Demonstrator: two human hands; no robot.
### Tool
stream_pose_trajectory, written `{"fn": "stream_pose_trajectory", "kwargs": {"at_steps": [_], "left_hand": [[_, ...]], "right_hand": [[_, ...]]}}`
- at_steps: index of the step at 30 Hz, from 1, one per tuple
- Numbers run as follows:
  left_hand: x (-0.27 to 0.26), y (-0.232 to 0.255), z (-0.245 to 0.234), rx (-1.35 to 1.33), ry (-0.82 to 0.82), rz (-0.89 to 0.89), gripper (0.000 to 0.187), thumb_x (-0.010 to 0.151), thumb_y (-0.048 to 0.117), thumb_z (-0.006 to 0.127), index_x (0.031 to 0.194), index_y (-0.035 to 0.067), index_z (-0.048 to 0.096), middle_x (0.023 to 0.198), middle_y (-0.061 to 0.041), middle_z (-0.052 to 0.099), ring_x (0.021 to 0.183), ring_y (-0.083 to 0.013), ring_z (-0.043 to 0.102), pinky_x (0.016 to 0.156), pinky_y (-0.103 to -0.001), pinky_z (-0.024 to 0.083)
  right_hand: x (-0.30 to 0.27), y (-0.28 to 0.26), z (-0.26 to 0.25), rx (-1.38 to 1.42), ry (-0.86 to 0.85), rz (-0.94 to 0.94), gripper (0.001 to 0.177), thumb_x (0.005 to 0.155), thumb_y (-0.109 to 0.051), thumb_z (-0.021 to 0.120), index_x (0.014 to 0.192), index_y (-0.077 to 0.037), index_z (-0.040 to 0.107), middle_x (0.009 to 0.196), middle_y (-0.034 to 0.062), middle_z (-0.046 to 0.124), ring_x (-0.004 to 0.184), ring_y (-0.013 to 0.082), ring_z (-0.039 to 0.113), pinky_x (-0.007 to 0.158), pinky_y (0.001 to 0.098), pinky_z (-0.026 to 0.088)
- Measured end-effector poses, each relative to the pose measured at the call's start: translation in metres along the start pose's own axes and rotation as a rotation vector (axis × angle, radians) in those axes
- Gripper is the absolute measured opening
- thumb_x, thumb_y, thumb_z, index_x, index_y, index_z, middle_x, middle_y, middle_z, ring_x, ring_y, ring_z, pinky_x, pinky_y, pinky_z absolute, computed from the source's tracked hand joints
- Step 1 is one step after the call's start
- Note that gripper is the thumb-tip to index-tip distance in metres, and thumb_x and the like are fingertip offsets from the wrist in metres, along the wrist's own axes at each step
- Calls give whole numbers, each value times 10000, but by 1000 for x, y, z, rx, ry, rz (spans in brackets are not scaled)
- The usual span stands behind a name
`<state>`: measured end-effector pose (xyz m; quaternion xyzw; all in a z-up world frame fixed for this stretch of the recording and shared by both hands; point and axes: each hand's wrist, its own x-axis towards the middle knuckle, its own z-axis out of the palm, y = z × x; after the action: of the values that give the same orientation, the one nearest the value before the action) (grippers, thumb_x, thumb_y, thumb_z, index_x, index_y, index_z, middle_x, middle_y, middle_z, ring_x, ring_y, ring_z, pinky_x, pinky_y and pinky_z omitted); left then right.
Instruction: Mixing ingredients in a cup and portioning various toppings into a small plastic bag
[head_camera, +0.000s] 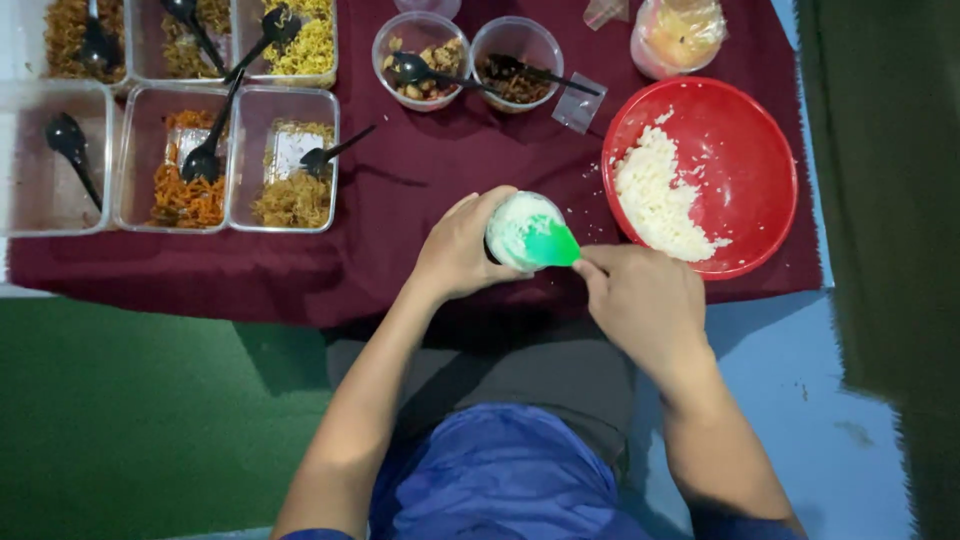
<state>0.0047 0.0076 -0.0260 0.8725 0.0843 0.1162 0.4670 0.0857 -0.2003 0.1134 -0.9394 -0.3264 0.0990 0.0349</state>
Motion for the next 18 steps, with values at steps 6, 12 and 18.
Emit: {"fn": "stream_pose_trajectory", "kwargs": {"at_steps": [6, 12, 18], "left_hand": [[-2, 10, -7, 8, 4, -17, 1081, 553, 464, 989, 1453, 137, 486, 1355, -136, 660, 1336, -298, 585, 1260, -473, 289], [-1, 8, -4, -12, 4, -4, 1056, 573, 401, 983, 1455, 103, 485, 1353, -170, 653, 1338, -332, 579, 1264, -493, 283], [-2, 2, 0, 22, 35, 29, 1045, 575, 357, 986, 1457, 117, 481, 1366, -149, 650, 1335, -313, 584, 1251, -492, 307]], "right_hand": [[18, 3, 26, -1, 8, -36, 265, 1020, -416, 562, 1131, -355, 795, 855, 68, 765, 883, 410, 746, 809, 549, 598], [17, -4, 3, 83, -51, 14, 282, 1020, -384, 559, 1154, -326, 801, 900, 132, 773, 938, 458, 730, 853, 581, 579], [8, -10, -16, 108, -96, 15, 279, 1006, -373, 571, 1142, -314, 807, 896, 155, 777, 953, 481, 718, 871, 598, 570]]}}
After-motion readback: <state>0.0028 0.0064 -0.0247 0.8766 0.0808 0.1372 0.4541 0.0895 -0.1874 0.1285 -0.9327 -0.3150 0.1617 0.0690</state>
